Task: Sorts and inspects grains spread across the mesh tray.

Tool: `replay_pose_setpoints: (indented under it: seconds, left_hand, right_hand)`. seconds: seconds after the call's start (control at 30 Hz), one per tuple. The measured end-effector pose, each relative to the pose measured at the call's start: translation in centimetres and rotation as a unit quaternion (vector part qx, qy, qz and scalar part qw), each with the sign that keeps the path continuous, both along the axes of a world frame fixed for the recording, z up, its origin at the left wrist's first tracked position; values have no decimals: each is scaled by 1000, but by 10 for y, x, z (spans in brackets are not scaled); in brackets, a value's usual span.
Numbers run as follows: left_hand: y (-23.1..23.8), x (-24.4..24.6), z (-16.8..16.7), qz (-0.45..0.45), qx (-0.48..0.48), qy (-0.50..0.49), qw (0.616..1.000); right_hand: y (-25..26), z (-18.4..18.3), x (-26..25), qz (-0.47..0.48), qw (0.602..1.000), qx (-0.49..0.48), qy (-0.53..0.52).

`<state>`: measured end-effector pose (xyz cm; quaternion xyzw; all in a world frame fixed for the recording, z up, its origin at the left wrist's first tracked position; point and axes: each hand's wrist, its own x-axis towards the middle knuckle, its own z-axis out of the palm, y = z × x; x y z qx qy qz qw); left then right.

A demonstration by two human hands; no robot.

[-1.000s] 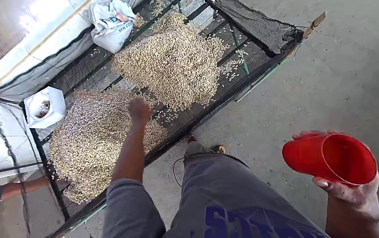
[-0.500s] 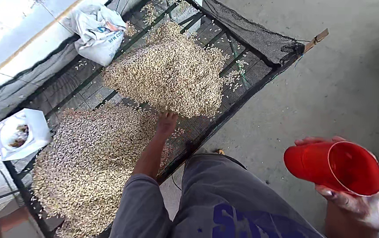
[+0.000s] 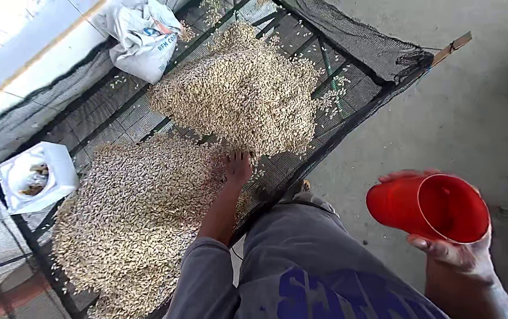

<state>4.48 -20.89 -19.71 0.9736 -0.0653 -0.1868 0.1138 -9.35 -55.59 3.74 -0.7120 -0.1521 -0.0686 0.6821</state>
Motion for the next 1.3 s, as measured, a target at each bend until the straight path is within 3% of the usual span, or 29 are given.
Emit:
replay_pose_setpoints:
  seconds: [0.27, 0.37, 0.47, 0.57, 0.7, 0.87, 1.3]
  left_hand:
    - [91, -38, 56, -92, 112, 141, 979]
    - [114, -34, 74, -77, 106, 174, 976]
    - [148, -26, 104, 5, 56, 136, 989]
    - [191, -30, 145, 125, -34, 23, 991]
    - [226, -47, 185, 321, -106, -90, 937]
    - [235, -63, 192, 481, -151, -144, 852]
    - [231, -62, 182, 419, -44, -89, 902]
  right_hand:
    - [12, -2, 21, 30, 999, -12, -27]
    - [15, 3, 25, 41, 999, -17, -30]
    - [13, 7, 33, 57, 997, -18, -41]
    - [7, 9, 43, 65, 996, -37, -48]
    - [1, 16, 60, 74, 995, -20, -62]
    - [1, 36, 74, 82, 994, 12, -76]
    - [-8, 54, 75, 60, 988, 6, -140]
